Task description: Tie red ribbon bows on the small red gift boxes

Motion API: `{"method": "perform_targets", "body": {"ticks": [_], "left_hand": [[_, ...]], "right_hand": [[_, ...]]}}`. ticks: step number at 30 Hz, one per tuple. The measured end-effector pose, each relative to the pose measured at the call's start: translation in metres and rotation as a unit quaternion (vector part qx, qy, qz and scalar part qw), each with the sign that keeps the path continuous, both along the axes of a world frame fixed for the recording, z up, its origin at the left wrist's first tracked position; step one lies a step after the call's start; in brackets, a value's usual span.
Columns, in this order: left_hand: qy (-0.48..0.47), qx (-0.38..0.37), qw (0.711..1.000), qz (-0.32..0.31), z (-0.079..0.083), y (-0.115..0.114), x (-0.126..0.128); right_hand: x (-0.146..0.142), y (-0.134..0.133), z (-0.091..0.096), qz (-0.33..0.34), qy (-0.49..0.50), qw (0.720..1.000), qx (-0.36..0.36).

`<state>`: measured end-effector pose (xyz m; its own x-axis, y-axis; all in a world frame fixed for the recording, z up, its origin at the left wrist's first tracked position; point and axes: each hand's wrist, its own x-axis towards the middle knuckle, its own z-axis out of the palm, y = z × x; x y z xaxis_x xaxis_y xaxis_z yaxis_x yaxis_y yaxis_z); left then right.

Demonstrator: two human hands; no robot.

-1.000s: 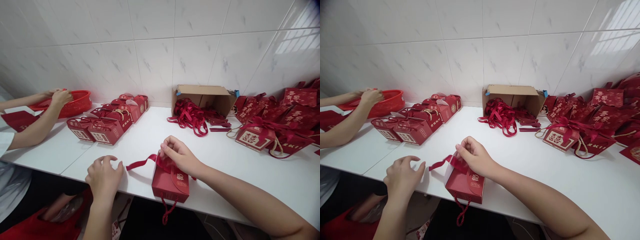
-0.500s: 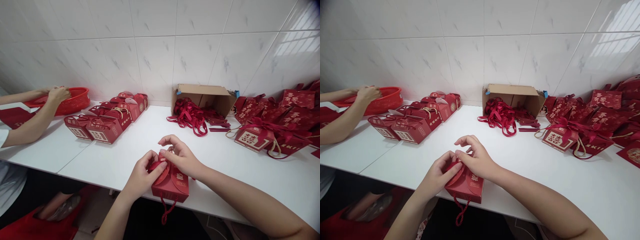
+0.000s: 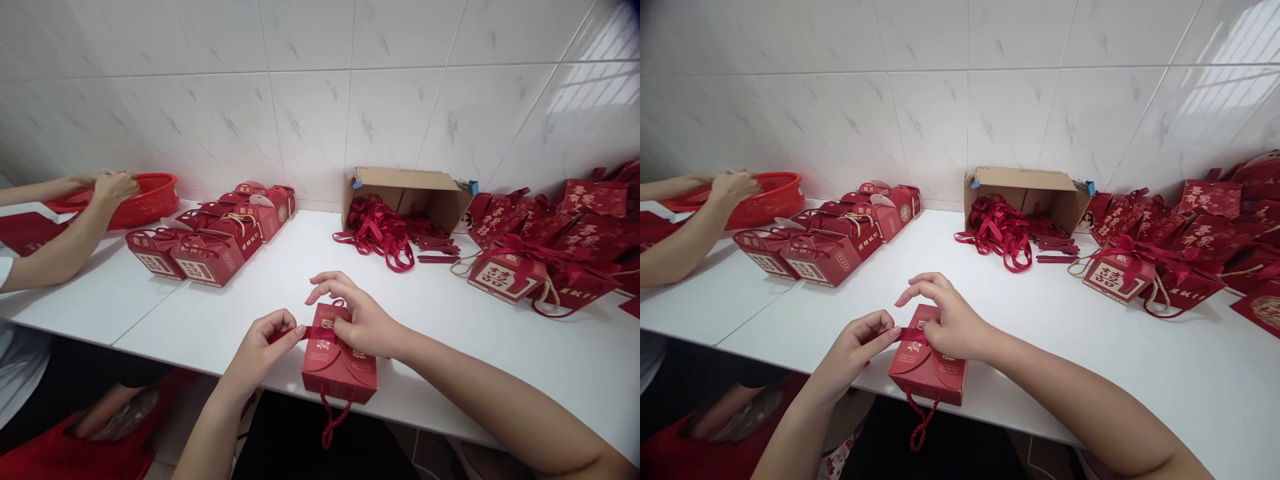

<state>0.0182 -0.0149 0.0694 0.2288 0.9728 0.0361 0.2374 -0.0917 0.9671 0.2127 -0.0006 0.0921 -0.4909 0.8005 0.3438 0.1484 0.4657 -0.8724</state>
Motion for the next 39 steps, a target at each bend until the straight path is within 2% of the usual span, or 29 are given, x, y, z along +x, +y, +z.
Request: {"method": "perform_targets", "body": {"ticks": [4, 6, 9, 11, 13, 17, 19, 21, 22, 24, 26, 27, 30, 33, 34, 36, 38, 39], "left_hand": [[-0.064, 0.051, 0.991, 0.109, -0.001, -0.002, 0.005], [-0.103, 0.08, 0.983, 0.132, 0.001, -0.004, 0.013], [-0.098, 0.081, 0.989, 0.07, 0.004, -0.007, 0.026], [-0.087, 0.052, 0.994, 0.034, 0.005, -0.009, 0.034], [-0.104, 0.012, 0.994, 0.028, 0.003, -0.013, 0.041], [-0.156, -0.008, 0.984, 0.086, -0.001, -0.02, 0.052], [-0.133, 0.02, 0.984, 0.119, -0.003, -0.021, 0.055], [-0.082, 0.081, 0.98, 0.16, -0.005, -0.022, 0.055], [-0.053, 0.122, 0.973, 0.187, -0.006, -0.023, 0.053], [0.0, 0.206, 0.951, 0.229, -0.008, -0.028, 0.046], [0.048, 0.257, 0.938, 0.228, -0.01, -0.035, 0.034], [0.075, 0.26, 0.94, 0.206, -0.011, -0.039, 0.027], [0.179, 0.178, 0.96, 0.118, -0.014, -0.05, 0.012], [0.232, 0.061, 0.968, 0.074, -0.018, -0.054, 0.008], [0.217, 0.025, 0.973, 0.077, -0.02, -0.054, 0.008], [0.124, -0.042, 0.986, 0.107, -0.025, -0.052, 0.01], [-0.033, -0.081, 0.984, 0.153, -0.029, -0.048, 0.012], [-0.122, -0.091, 0.974, 0.167, -0.03, -0.046, 0.014]], "right_hand": [[0.001, 0.0, 0.002, 0.003, -0.032, 0.999, 0.007], [0.001, 0.0, 0.003, 0.006, -0.036, 0.999, 0.012], [0.001, 0.001, 0.001, 0.003, -0.03, 0.999, 0.013], [0.0, 0.001, 0.0, 0.001, -0.027, 0.999, 0.018], [0.0, 0.002, -0.002, -0.003, -0.019, 0.999, 0.035], [0.007, -0.004, 0.007, -0.085, 0.045, 0.987, 0.128], [0.019, -0.013, 0.019, -0.145, 0.075, 0.969, 0.184], [0.036, -0.027, 0.032, -0.188, 0.084, 0.958, 0.198], [0.045, -0.036, 0.038, -0.199, 0.077, 0.959, 0.184], [0.063, -0.055, 0.044, -0.169, 0.034, 0.978, 0.118], [0.075, -0.073, 0.042, -0.124, -0.031, 0.992, -0.007], [0.079, -0.081, 0.038, -0.113, -0.069, 0.989, -0.07], [0.08, -0.095, 0.015, -0.149, -0.17, 0.956, -0.188], [0.072, -0.094, -0.015, -0.147, -0.163, 0.943, -0.25], [0.069, -0.091, -0.025, -0.136, -0.134, 0.942, -0.276], [0.061, -0.086, -0.044, -0.141, -0.039, 0.933, -0.328], [0.054, -0.082, -0.058, -0.191, 0.119, 0.911, -0.347], [0.051, -0.08, -0.062, -0.212, 0.205, 0.892, -0.343]]}}
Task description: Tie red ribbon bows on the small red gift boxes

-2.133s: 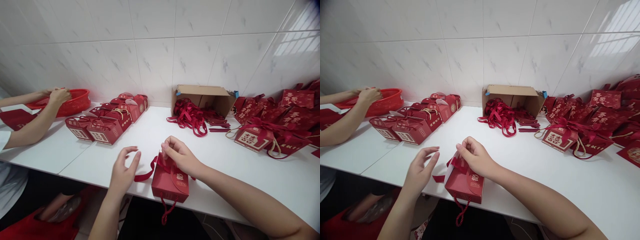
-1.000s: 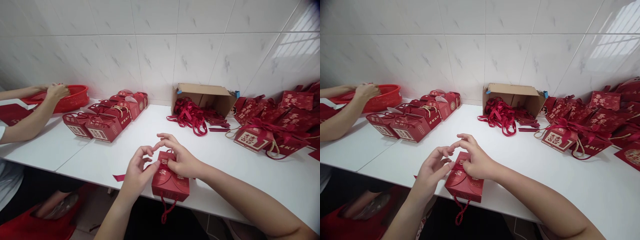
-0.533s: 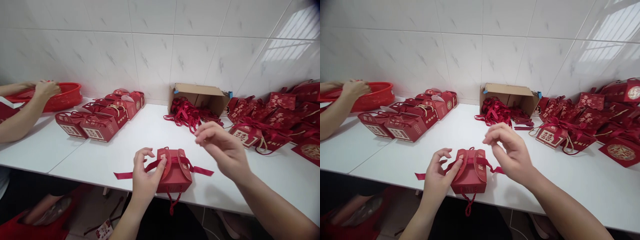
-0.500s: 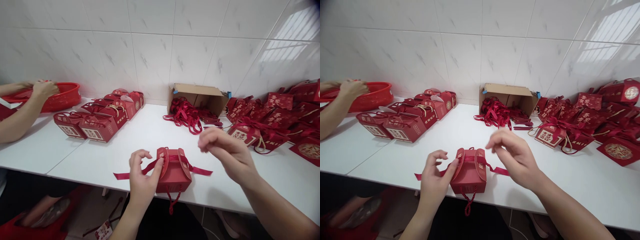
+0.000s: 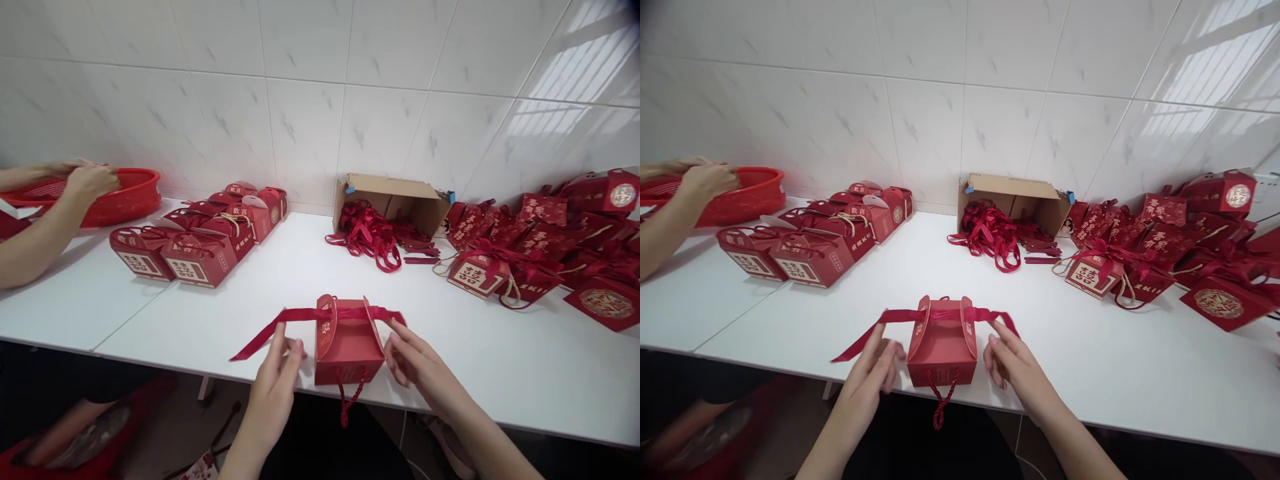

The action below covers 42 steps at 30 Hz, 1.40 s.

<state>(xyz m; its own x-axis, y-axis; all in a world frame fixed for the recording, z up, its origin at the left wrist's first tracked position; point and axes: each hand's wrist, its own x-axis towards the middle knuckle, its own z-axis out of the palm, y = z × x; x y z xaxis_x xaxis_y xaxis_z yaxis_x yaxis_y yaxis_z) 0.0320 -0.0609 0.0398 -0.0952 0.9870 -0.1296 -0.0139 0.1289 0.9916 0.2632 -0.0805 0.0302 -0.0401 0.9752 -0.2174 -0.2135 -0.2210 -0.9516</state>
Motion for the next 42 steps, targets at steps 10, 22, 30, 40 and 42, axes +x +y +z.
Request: {"method": "perform_targets", "body": {"ticks": [10, 22, 30, 40, 42], "left_hand": [[-0.541, -0.139, 0.826, 0.072, 0.012, 0.026, 0.0], [-0.399, 0.112, 0.887, 0.206, 0.05, 0.042, -0.026], [-0.256, 0.315, 0.909, 0.095, 0.115, 0.059, -0.015], [-0.213, 0.323, 0.922, -0.036, 0.164, 0.059, 0.015], [-0.217, 0.322, 0.921, -0.035, 0.169, 0.059, 0.015]], "right_hand": [[-0.016, 0.017, 0.006, -0.203, 0.379, 0.903, 0.007], [0.007, 0.026, 0.038, -0.289, 0.194, 0.914, 0.206], [0.016, 0.05, 0.103, -0.188, -0.029, 0.911, 0.365], [-0.013, 0.057, 0.154, -0.109, -0.04, 0.914, 0.388], [-0.014, 0.056, 0.155, -0.106, -0.034, 0.919, 0.377]]}}
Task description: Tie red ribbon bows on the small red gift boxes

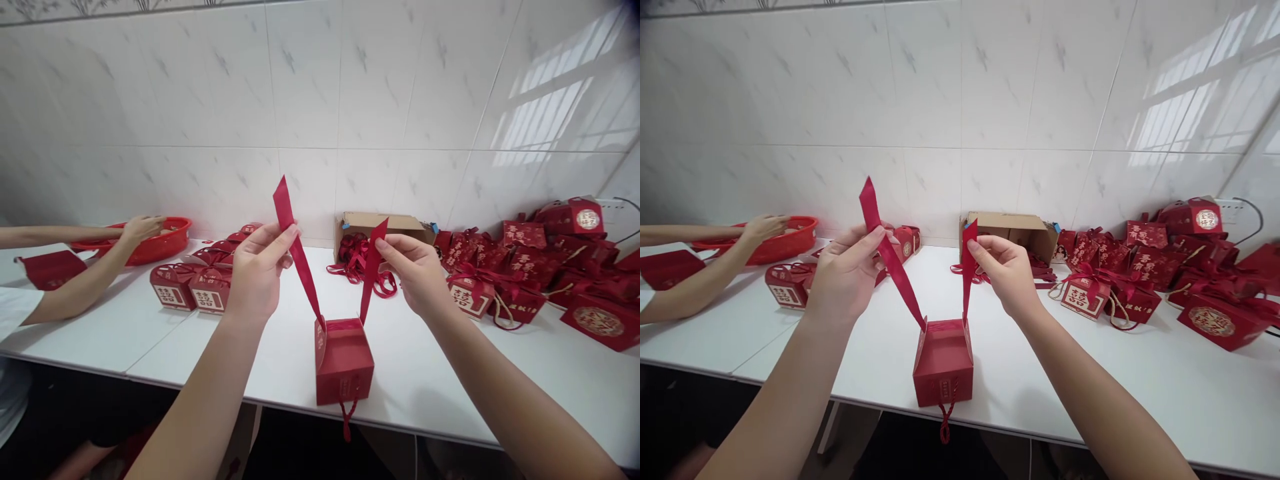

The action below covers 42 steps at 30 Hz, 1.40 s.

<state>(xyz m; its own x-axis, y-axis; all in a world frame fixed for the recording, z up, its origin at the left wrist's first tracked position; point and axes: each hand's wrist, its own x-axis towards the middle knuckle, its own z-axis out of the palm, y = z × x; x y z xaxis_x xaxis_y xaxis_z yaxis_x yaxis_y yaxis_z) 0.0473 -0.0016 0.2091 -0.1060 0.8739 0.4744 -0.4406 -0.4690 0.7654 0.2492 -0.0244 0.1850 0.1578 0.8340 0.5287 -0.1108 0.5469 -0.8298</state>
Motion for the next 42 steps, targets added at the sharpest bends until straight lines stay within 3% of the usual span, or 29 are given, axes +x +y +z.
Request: {"method": "perform_targets", "body": {"ticks": [6, 10, 15, 29, 42], "left_hand": [[0.015, 0.013, 1.0, 0.017, 0.007, -0.001, -0.004], [0.061, -0.004, 0.998, 0.013, -0.004, -0.001, -0.004], [0.05, -0.034, 0.998, 0.015, -0.015, -0.001, -0.006], [0.022, -0.03, 0.999, -0.009, -0.004, -0.007, 0.0], [-0.006, -0.032, 0.999, -0.025, -0.005, -0.007, 0.0]], "right_hand": [[0.002, -0.001, -0.003, -0.03, 0.008, 0.999, -0.025], [0.003, -0.002, 0.0, -0.023, 0.019, 1.0, -0.006], [0.004, -0.003, 0.009, -0.031, 0.039, 0.998, 0.031], [0.0, -0.003, 0.014, -0.003, 0.026, 0.998, 0.048], [0.0, 0.004, 0.005, 0.009, 0.036, 0.999, 0.016]]}}
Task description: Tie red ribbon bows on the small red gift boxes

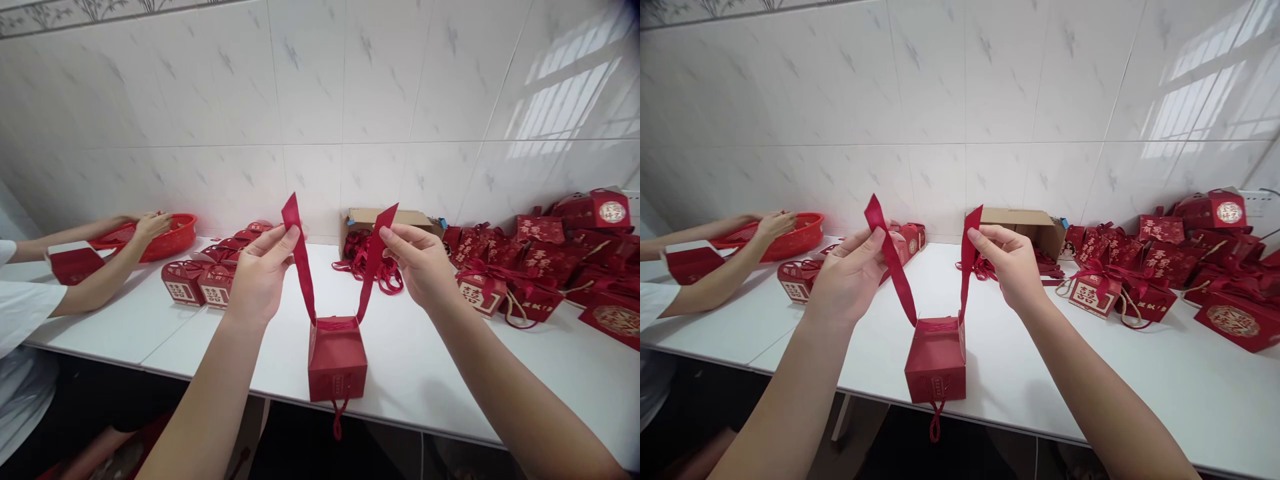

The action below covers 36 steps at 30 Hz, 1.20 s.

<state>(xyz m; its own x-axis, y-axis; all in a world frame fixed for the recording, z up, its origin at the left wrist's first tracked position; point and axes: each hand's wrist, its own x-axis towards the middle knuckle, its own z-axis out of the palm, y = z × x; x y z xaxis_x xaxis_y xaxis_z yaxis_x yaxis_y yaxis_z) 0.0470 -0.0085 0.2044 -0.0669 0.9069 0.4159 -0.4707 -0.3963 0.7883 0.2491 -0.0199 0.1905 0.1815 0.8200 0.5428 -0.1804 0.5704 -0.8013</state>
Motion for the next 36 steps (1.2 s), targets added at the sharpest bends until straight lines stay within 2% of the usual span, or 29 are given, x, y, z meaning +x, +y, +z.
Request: {"method": "perform_targets", "body": {"ticks": [6, 13, 22, 30, 36], "left_hand": [[0.006, 0.011, 1.0, -0.006, 0.007, -0.003, 0.0], [0.006, -0.008, 1.0, -0.012, 0.002, -0.002, 0.002], [0.019, 0.007, 0.999, -0.028, 0.006, -0.006, 0.001], [0.034, 0.018, 0.999, -0.034, 0.002, -0.004, 0.003], [0.075, 0.057, 0.995, -0.045, 0.001, -0.003, 0.005]], "right_hand": [[0.003, 0.002, 0.002, 0.004, -0.007, 1.0, 0.015], [0.001, 0.0, 0.005, 0.002, -0.01, 1.0, 0.027], [0.001, -0.002, 0.01, 0.016, -0.019, 0.999, 0.049], [0.002, 0.0, 0.008, -0.001, -0.032, 0.998, 0.047], [-0.002, 0.001, 0.009, 0.069, -0.047, 0.996, 0.019]]}}
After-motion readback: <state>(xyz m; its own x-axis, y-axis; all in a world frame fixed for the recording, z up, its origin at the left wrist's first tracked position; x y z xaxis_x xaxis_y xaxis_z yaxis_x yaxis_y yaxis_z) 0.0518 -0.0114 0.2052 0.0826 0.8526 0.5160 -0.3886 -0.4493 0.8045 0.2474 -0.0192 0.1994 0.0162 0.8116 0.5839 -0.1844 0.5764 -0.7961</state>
